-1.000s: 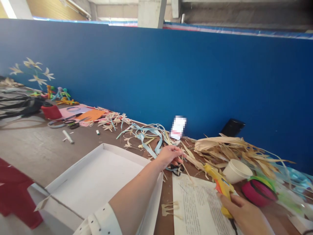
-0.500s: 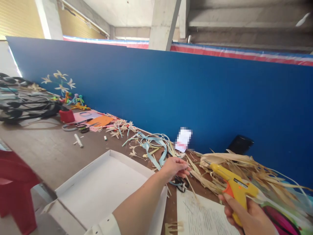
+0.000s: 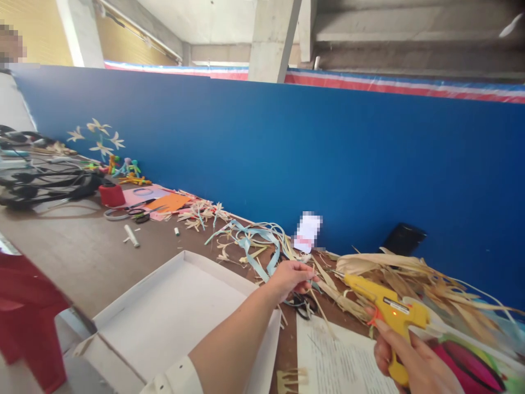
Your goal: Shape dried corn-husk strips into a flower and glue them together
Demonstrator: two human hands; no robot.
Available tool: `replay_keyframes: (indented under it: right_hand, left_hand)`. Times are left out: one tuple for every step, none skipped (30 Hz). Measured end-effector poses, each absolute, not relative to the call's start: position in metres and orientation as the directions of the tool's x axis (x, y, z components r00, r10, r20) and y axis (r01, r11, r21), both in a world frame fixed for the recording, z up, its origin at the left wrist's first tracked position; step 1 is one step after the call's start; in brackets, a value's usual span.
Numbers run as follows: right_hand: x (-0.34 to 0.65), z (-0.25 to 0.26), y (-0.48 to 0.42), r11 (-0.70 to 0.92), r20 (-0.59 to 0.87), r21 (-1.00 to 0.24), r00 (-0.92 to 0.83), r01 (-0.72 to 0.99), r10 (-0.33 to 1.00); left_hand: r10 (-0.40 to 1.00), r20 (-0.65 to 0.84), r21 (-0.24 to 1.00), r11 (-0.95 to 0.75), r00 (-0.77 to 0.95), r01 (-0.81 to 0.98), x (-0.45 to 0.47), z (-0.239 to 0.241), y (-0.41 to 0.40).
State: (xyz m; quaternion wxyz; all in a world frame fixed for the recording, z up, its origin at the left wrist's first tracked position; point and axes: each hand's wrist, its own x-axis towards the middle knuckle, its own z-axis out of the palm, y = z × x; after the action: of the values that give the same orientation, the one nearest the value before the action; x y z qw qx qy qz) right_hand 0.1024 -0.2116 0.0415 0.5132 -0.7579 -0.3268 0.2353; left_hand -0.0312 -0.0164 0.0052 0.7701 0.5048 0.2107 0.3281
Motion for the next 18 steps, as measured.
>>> replay_keyframes:
  right_hand:
    - [0.104,0.039,-0.212,-0.257,-0.042,-0.94,0.673,0.223,0.739]
    - [0.106,0.038,-0.212,-0.245,-0.052,-0.949,0.672,0.197,0.739]
    - [0.106,0.037,-0.211,-0.228,-0.055,-0.958,0.673,0.172,0.738]
    - [0.106,0.036,-0.21,-0.206,-0.054,-0.968,0.676,0.146,0.735]
    - [0.105,0.036,-0.209,-0.179,-0.051,-0.977,0.681,0.119,0.731]
    - [0.104,0.036,-0.208,-0.149,-0.046,-0.985,0.685,0.092,0.727]
    - [0.103,0.036,-0.207,-0.12,-0.043,-0.991,0.685,0.065,0.728]
    - [0.102,0.036,-0.207,-0.099,-0.048,-0.994,0.677,0.037,0.734]
    - [0.102,0.036,-0.206,-0.091,-0.063,-0.996,0.667,0.008,0.743]
    - [0.102,0.035,-0.206,-0.095,-0.088,-0.995,0.657,-0.024,0.749]
    - [0.102,0.034,-0.206,-0.106,-0.122,-0.992,0.65,-0.064,0.75]
    - [0.103,0.033,-0.206,-0.12,-0.163,-0.987,0.649,-0.109,0.743]
    - [0.104,0.032,-0.207,-0.14,-0.207,-0.978,0.654,-0.154,0.728]
    - [0.105,0.03,-0.208,-0.164,-0.254,-0.967,0.66,-0.197,0.707]
    - [0.106,0.029,-0.209,-0.193,-0.3,-0.953,0.665,-0.232,0.684]
    - [0.106,0.028,-0.211,-0.22,-0.339,-0.941,0.666,-0.259,0.665]
    - [0.107,0.027,-0.213,-0.247,-0.369,-0.929,0.667,-0.274,0.648]
    - [0.107,0.026,-0.215,-0.273,-0.396,-0.918,0.666,-0.287,0.632]
  left_hand:
    - [0.721,0.003,0.92,0.269,0.693,-0.284,-0.031,0.006,-0.017]
    - [0.725,-0.001,0.925,0.263,0.688,-0.276,-0.031,0.007,-0.017]
    - [0.728,-0.003,0.929,0.255,0.686,-0.266,-0.031,0.007,-0.017]
    - [0.73,-0.006,0.934,0.248,0.684,-0.256,-0.031,0.007,-0.018]
    - [0.731,-0.007,0.939,0.24,0.682,-0.247,-0.031,0.007,-0.018]
    - [0.732,-0.006,0.943,0.23,0.681,-0.239,-0.031,0.006,-0.018]
    - [0.734,-0.004,0.948,0.219,0.68,-0.231,-0.031,0.006,-0.018]
    - [0.735,0.002,0.953,0.205,0.678,-0.225,-0.031,0.006,-0.018]
    - [0.739,0.011,0.956,0.19,0.674,-0.223,-0.031,0.006,-0.017]
    - [0.744,0.018,0.96,0.174,0.668,-0.219,-0.032,0.006,-0.017]
    - [0.748,0.015,0.967,0.159,0.664,-0.201,-0.032,0.006,-0.017]
    - [0.751,0.001,0.976,0.144,0.661,-0.166,-0.033,0.005,-0.017]
    - [0.751,-0.023,0.985,0.129,0.66,-0.112,-0.033,0.005,-0.016]
    - [0.75,-0.051,0.993,0.108,0.659,-0.047,-0.034,0.005,-0.016]
    - [0.751,-0.075,0.997,0.076,0.656,0.026,-0.035,0.005,-0.016]
    - [0.754,-0.089,0.995,0.034,0.651,0.096,-0.035,0.005,-0.016]
    - [0.757,-0.086,0.988,-0.02,0.647,0.154,-0.036,0.005,-0.016]
    - [0.76,-0.07,0.977,-0.079,0.646,0.2,-0.036,0.006,-0.016]
